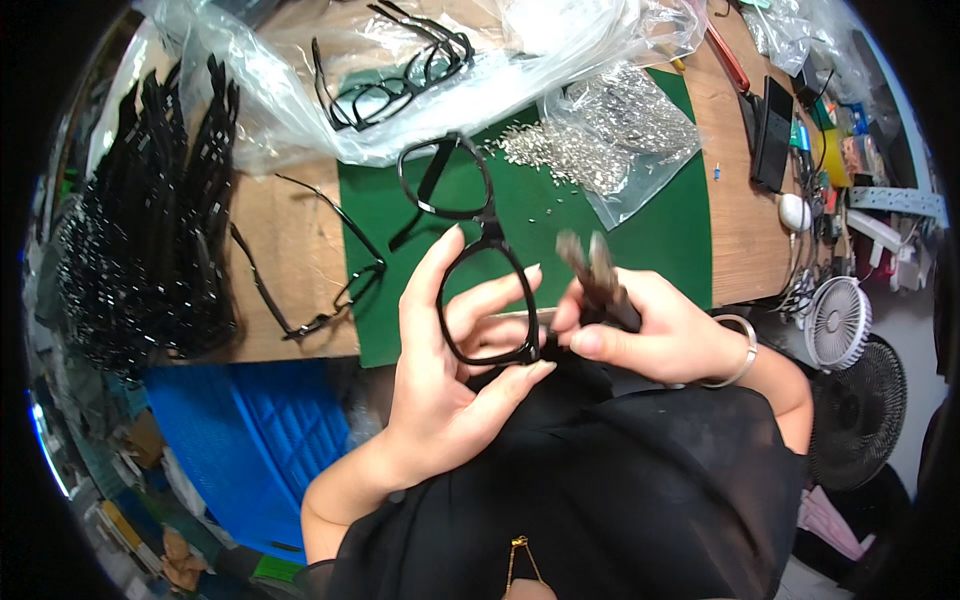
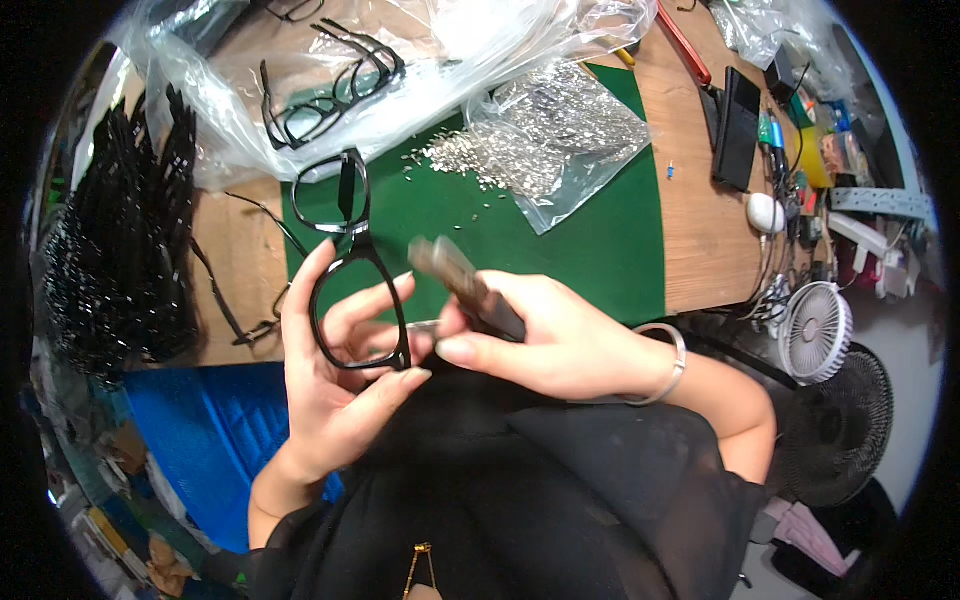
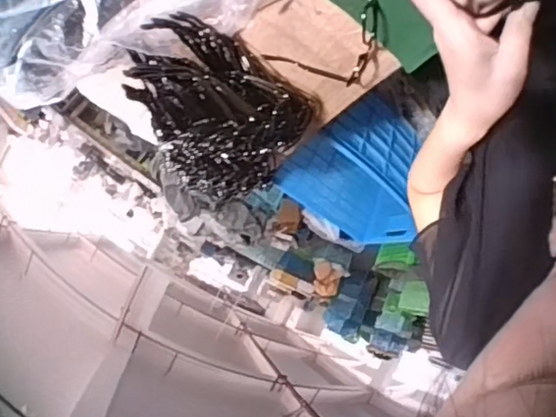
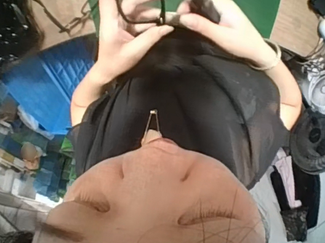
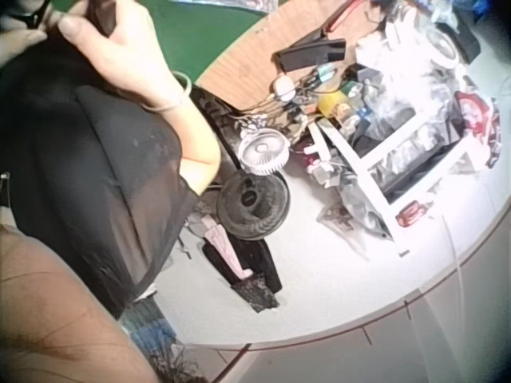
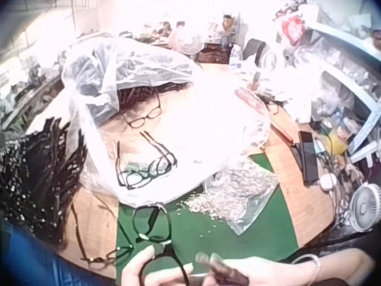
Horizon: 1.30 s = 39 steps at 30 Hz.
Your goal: The person repeatedly picks up black eyeglass frames from a pile and uses pliers to press or adjust the temple arms. After each adjustment, the frame is placed back on the table. The process continues with multiple frames in a repetitive sequence.
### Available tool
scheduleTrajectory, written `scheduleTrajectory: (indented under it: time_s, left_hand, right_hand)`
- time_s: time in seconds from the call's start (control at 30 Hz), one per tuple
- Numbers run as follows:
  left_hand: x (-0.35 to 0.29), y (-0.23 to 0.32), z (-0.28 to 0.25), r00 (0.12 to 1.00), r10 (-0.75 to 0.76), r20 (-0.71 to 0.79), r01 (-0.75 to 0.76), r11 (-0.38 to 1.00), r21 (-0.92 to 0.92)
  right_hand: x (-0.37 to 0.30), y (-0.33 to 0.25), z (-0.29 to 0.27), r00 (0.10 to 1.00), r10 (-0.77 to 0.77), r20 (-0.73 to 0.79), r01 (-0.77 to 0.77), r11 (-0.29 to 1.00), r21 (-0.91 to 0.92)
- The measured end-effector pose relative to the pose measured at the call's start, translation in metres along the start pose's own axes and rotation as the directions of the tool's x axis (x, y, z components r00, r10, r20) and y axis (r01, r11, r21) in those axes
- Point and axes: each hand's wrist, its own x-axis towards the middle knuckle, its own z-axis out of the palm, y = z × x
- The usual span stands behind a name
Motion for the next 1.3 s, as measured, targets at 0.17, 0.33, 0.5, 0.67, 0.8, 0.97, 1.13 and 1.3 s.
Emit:
scheduleTrajectory:
  time_s: [0.17, 0.33, 0.5, 0.67, 0.8, 0.97, 1.13, 1.3]
  left_hand:
    - [-0.004, 0.005, -0.009, 0.996, -0.030, 0.087, 0.020, 0.993, 0.113]
    - [-0.002, 0.003, -0.006, 0.992, -0.048, 0.114, 0.034, 0.993, 0.116]
    - [-0.002, 0.000, -0.007, 0.990, -0.074, 0.120, 0.057, 0.988, 0.144]
    - [0.000, 0.001, -0.007, 0.988, -0.094, 0.126, 0.077, 0.988, 0.136]
    - [0.001, 0.000, -0.009, 0.986, -0.089, 0.143, 0.066, 0.985, 0.157]
    - [0.003, 0.000, -0.008, 0.980, -0.138, 0.145, 0.111, 0.978, 0.176]
    - [0.001, -0.003, -0.007, 0.981, -0.171, 0.091, 0.156, 0.976, 0.151]
    - [0.002, 0.002, -0.010, 0.987, -0.152, 0.060, 0.143, 0.980, 0.139]
  right_hand:
    - [-0.005, -0.009, 0.000, 0.959, 0.060, 0.277, 0.080, 0.879, -0.470]
    - [-0.002, -0.012, -0.002, 0.961, 0.082, 0.264, 0.094, 0.801, -0.592]
    - [-0.003, -0.014, -0.003, 0.958, 0.106, 0.266, 0.102, 0.742, -0.663]
    - [-0.001, -0.017, -0.007, 0.927, 0.208, 0.313, 0.016, 0.809, -0.587]
    - [-0.003, -0.004, -0.007, 0.953, 0.050, 0.300, 0.141, 0.801, -0.581]
    - [-0.004, -0.004, -0.002, 0.973, 0.067, 0.221, 0.111, 0.706, -0.700]
    - [0.000, -0.007, 0.004, 0.963, 0.221, 0.157, -0.030, 0.664, -0.747]
    - [0.007, -0.002, -0.019, 0.965, 0.026, 0.261, 0.169, 0.701, -0.693]
